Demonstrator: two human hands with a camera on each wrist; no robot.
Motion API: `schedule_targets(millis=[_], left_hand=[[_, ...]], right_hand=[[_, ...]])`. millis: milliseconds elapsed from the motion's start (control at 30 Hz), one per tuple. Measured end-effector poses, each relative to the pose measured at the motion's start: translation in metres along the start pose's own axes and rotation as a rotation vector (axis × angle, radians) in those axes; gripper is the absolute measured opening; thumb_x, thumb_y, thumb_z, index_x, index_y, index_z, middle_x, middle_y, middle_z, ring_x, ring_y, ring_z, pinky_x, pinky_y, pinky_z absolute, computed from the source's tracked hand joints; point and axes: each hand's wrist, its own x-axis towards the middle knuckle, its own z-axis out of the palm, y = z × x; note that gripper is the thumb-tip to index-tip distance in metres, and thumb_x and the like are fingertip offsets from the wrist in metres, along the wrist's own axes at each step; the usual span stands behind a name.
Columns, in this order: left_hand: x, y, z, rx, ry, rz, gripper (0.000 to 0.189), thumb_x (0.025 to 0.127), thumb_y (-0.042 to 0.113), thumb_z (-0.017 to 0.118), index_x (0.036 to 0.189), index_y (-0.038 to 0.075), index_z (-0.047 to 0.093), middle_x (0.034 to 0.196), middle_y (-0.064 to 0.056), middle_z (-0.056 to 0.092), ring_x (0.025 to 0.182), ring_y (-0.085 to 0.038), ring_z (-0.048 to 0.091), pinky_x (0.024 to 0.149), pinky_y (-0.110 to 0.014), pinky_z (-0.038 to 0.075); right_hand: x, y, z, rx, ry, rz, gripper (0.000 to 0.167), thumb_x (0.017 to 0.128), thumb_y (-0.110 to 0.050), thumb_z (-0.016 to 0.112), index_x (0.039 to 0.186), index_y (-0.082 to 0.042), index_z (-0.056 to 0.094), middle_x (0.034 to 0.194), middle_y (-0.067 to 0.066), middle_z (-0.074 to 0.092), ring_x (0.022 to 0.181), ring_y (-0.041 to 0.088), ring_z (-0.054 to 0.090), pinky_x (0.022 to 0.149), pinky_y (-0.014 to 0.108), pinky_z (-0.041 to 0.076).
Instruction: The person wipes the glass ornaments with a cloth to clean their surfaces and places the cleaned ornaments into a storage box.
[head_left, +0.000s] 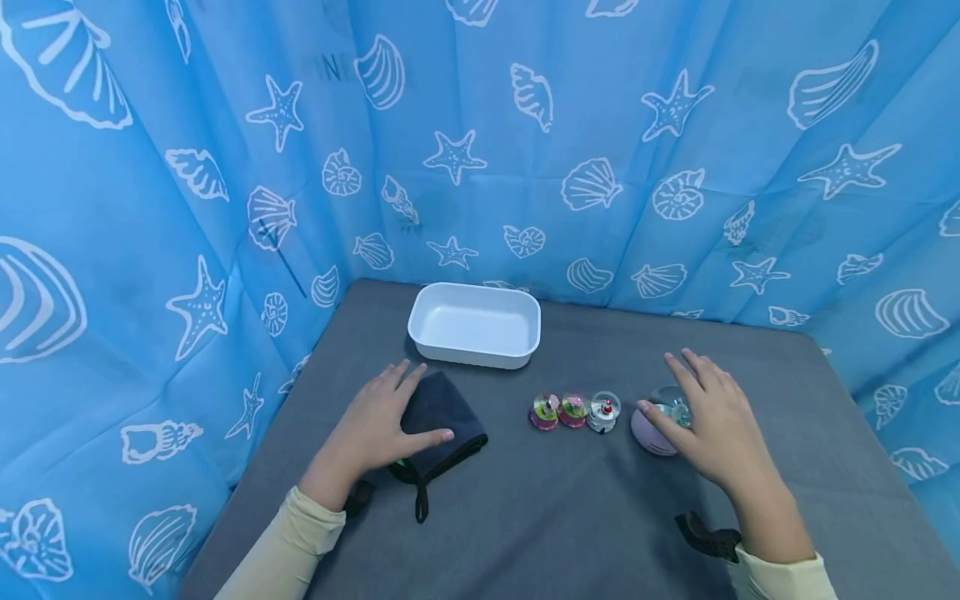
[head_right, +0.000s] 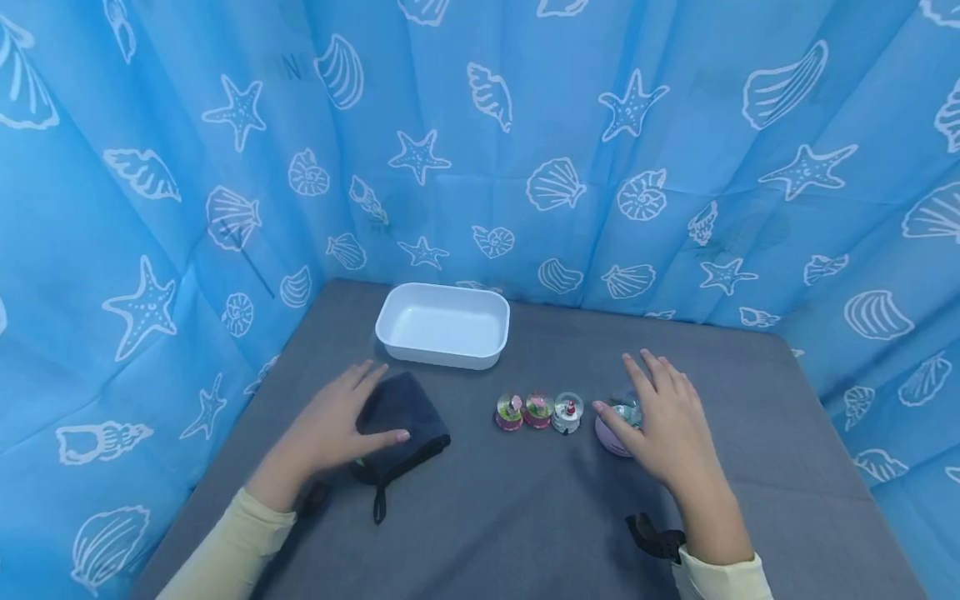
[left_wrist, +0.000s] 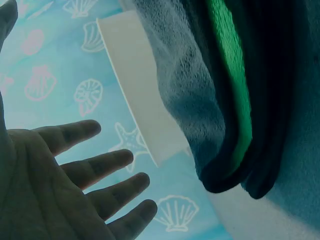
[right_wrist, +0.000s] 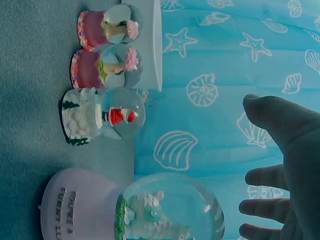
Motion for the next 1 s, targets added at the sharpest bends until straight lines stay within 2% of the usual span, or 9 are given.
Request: schedule_targets(millis=[300,500,633,833,1000], left_hand=[[0.001,0.003,0.009,-0.006,-0.027,-0.007,0.119,0.078,0.097,0.052,0.168,0.023,0.033,0.174,-0.017,0.03,0.159,-0.042,0.031,0.122,-0.068,0.033],[0.002,0.006,0.013,-0.001,-0.013,0.011,0.118,0.078,0.096,0.053,0.168,0.023,0.032,0.173,-0.017,0.032,0.159,-0.042,0.033,0.122,-0.067,0.033],[0.002,0.006,0.014,0.001,-0.014,0.027,0.113,0.082,0.09,0.058,0.168,0.022,0.031,0.173,-0.017,0.031,0.159,-0.041,0.034,0.123,-0.065,0.034],[0.002,0.006,0.016,-0.016,-0.03,0.058,0.101,0.092,0.072,0.067,0.169,0.019,0.029,0.173,-0.017,0.03,0.158,-0.04,0.035,0.124,-0.061,0.035],[0.001,0.006,0.017,-0.036,-0.049,0.054,0.098,0.093,0.067,0.069,0.169,0.019,0.029,0.174,-0.018,0.029,0.158,-0.041,0.034,0.123,-0.062,0.035]], right_hand=[[0.001,-0.012,0.005,0.003,-0.006,-0.014,0.081,0.094,-0.05,0.076,0.155,-0.004,0.05,0.16,0.033,0.042,0.147,0.058,0.036,0.112,0.08,0.029],[0.004,-0.02,0.01,0.031,-0.016,-0.034,0.077,0.095,-0.046,0.076,0.154,-0.003,0.051,0.159,0.033,0.044,0.146,0.058,0.037,0.114,0.079,0.029],[0.007,-0.024,0.012,0.07,-0.028,-0.05,0.076,0.096,-0.043,0.077,0.155,-0.002,0.05,0.158,0.033,0.045,0.146,0.058,0.038,0.112,0.079,0.032],[0.01,-0.033,0.017,0.101,-0.073,-0.048,0.077,0.096,-0.044,0.076,0.156,-0.004,0.049,0.159,0.031,0.046,0.147,0.055,0.039,0.112,0.079,0.033],[0.012,-0.036,0.025,0.104,-0.107,-0.048,0.077,0.095,-0.043,0.077,0.156,-0.003,0.05,0.159,0.03,0.046,0.148,0.054,0.039,0.114,0.077,0.034]])
